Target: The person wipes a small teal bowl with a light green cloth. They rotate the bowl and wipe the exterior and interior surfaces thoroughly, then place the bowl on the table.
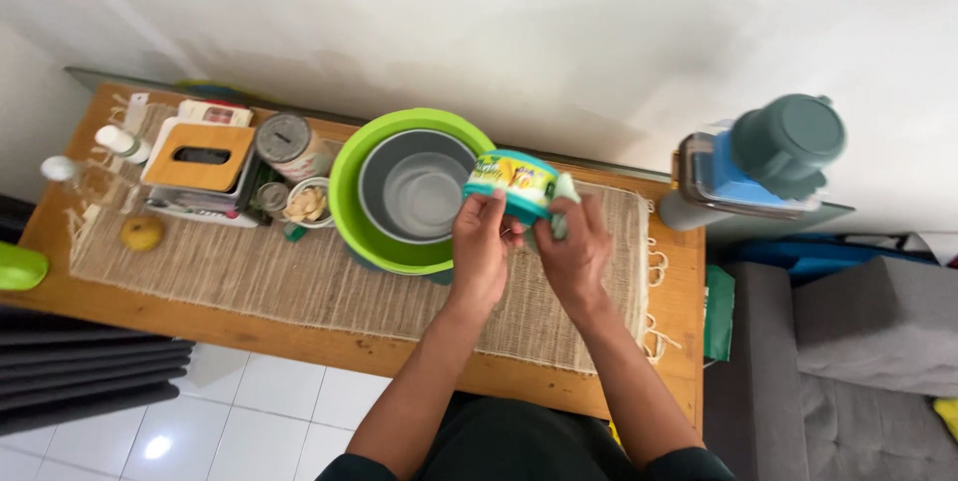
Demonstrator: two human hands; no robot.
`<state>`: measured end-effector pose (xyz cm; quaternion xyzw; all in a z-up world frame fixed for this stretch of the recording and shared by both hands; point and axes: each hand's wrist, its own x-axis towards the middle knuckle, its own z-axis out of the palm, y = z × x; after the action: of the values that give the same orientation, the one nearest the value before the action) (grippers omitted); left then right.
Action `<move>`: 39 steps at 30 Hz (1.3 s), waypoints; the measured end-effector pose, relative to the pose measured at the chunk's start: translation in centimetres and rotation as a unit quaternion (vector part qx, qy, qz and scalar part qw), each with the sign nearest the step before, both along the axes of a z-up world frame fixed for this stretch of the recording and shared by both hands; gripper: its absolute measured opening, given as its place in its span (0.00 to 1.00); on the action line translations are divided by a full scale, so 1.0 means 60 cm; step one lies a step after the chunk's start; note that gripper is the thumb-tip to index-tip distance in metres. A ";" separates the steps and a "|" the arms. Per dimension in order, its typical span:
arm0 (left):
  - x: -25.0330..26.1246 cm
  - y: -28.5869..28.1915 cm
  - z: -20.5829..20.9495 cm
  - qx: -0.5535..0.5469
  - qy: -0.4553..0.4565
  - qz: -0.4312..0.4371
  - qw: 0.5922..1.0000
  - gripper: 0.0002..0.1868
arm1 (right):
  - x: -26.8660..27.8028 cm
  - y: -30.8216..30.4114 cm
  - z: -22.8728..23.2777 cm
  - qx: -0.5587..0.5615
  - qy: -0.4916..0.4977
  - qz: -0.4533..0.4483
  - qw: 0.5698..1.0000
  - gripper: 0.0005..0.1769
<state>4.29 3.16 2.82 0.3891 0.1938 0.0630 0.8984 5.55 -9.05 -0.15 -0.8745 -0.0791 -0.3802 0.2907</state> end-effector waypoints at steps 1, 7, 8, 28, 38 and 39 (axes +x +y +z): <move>0.001 -0.006 0.003 0.000 -0.001 -0.005 1.000 0.06 | -0.007 -0.006 -0.003 0.000 -0.001 -0.005 1.000 0.12; 0.012 -0.046 -0.007 -0.017 0.013 -0.003 1.000 0.03 | -0.045 -0.051 0.035 0.008 0.019 0.057 0.998 0.14; 0.012 -0.053 -0.006 -0.014 0.014 0.001 1.000 0.04 | -0.052 -0.063 0.036 0.063 0.044 0.080 0.994 0.17; -0.017 -0.148 -0.059 -0.114 -0.024 -0.060 0.991 0.20 | -0.053 -0.124 0.095 -0.032 0.010 0.167 0.985 0.16; 0.008 -0.135 -0.090 -0.175 -0.013 -0.029 0.984 0.25 | -0.071 -0.136 0.064 -0.001 -0.017 0.115 0.993 0.13; 0.003 -0.133 -0.071 -0.160 0.004 -0.031 0.987 0.24 | -0.079 -0.118 0.068 0.014 -0.018 0.130 0.991 0.14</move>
<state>4.48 -4.81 -1.42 0.2468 0.1927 0.0017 0.9497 0.79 -16.12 3.91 -0.8457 -0.1922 -0.3558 0.3483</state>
